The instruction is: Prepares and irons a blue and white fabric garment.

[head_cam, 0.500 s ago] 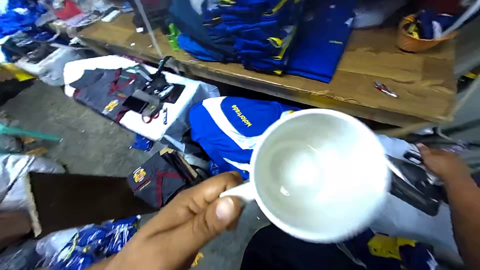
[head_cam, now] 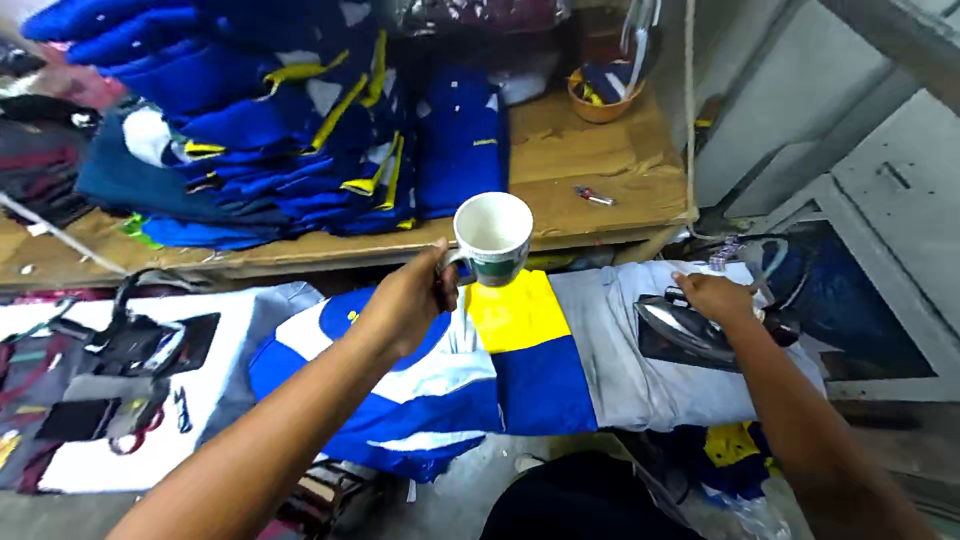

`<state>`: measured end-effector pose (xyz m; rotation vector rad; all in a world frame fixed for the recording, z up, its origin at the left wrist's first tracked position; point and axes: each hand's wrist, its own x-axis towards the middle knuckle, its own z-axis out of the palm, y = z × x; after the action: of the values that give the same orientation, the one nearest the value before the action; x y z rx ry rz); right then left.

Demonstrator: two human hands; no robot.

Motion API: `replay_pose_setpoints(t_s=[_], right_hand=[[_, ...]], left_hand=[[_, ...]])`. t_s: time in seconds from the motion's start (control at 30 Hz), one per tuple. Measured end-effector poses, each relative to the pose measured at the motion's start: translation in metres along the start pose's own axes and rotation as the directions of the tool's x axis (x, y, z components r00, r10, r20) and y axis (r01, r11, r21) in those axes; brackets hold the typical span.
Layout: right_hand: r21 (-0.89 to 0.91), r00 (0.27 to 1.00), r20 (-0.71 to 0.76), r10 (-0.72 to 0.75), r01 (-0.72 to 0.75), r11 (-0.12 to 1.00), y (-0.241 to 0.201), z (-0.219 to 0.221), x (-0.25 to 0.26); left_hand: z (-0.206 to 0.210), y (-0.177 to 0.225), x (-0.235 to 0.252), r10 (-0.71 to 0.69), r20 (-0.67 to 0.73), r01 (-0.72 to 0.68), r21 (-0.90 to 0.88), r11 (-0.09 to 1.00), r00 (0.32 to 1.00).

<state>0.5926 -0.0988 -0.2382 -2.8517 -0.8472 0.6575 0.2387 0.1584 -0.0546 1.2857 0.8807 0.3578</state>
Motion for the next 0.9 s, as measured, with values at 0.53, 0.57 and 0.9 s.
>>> replay_pose_setpoints(t_s=[0.53, 0.57, 0.9], right_hand=[[0.006, 0.954, -0.265, -0.139, 0.145, 0.989, 0.014, 0.018, 0.007], [0.0, 0.946, -0.289, -0.148, 0.155, 0.988, 0.015, 0.02, 0.008], [-0.008, 0.942, -0.294, -0.165, 0.17, 0.985, 0.017, 0.022, 0.01]], left_hand=[[0.143, 0.008, 0.395, 0.155, -0.193, -0.175, -0.091, 0.98, 0.969], [0.148, 0.008, 0.409, 0.158, -0.217, -0.184, -0.105, 0.977, 0.963], [0.165, 0.018, 0.484, 0.232, -0.298, -0.293, -0.179, 0.939, 0.926]])
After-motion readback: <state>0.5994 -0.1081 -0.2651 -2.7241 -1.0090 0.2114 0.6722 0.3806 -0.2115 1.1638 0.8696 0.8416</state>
